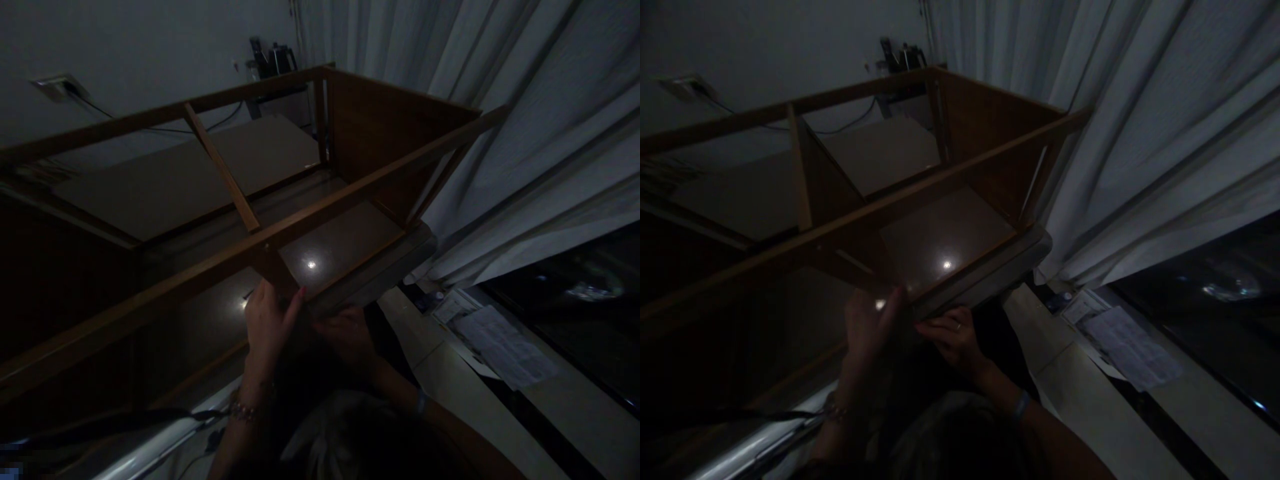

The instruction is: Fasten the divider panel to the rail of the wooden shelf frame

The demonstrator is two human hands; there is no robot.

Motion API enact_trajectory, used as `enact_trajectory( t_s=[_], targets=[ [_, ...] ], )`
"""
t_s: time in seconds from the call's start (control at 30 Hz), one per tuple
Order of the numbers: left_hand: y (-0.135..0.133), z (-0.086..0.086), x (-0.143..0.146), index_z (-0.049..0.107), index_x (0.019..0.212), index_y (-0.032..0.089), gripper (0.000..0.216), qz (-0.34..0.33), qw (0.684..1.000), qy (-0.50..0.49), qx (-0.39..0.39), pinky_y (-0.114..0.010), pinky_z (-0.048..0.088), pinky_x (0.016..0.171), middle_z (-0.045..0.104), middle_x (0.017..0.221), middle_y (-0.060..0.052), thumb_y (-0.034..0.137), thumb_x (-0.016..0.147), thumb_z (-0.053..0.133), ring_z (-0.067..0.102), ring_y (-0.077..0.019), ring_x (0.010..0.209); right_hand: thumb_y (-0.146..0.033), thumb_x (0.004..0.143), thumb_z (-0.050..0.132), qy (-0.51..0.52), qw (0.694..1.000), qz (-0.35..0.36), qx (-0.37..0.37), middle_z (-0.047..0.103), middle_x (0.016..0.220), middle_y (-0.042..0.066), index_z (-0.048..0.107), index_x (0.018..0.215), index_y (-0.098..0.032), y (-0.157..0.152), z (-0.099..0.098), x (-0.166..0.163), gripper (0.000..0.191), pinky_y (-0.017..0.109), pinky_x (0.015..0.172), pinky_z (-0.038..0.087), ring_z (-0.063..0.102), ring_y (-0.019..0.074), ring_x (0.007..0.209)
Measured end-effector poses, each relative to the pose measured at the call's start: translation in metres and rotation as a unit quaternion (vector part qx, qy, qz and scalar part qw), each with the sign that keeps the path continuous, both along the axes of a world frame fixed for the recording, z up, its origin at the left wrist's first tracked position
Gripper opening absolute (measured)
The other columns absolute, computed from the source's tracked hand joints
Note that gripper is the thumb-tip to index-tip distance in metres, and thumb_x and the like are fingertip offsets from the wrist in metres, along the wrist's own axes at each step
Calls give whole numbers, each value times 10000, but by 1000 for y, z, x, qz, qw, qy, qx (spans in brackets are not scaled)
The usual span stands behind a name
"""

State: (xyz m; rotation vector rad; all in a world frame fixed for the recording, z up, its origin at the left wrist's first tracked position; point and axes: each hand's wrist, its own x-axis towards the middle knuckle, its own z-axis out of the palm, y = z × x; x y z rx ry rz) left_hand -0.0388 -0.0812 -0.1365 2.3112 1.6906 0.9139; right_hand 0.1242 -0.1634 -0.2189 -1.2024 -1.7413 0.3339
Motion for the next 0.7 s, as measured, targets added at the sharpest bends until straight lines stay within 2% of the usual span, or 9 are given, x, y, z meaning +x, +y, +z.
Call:
enact_trajectory(
  t_s=[0.1,0.27,0.5,0.7],
  targets=[
    [0,0,0,557,929,199,316,-2,1000,-4,-3,-319,438,682,633,861,-60,497,861,476,604,-218,787,-233,921,531,-15,1000,9,16,730,868,-36,636,1143,-383,3,-6,4,287,355,818,409,559,176,812],
    [1,0,0,560,945,199,320,0,1000,-1,2,-323,439,695,640,897,-67,498,859,483,606,-224,815,-261,929,530,-14,1000,11,-18,728,908,-19,596,1204,-343,7,-9,3,295,355,830,425,589,167,799],
    [1,0,-1,566,939,193,302,-8,1000,2,-2,-319,439,702,640,885,-63,473,868,479,602,-216,808,-237,954,480,-62,997,34,27,671,708,-21,581,1232,-328,12,-8,8,310,329,793,393,571,154,731],
    [1,0,-2,564,882,189,319,-7,1000,6,4,-307,436,674,626,840,-60,494,867,470,597,-209,771,-228,948,471,-63,995,73,12,691,745,-23,571,1240,-331,16,-10,11,326,331,818,372,594,155,754]
  ],
)
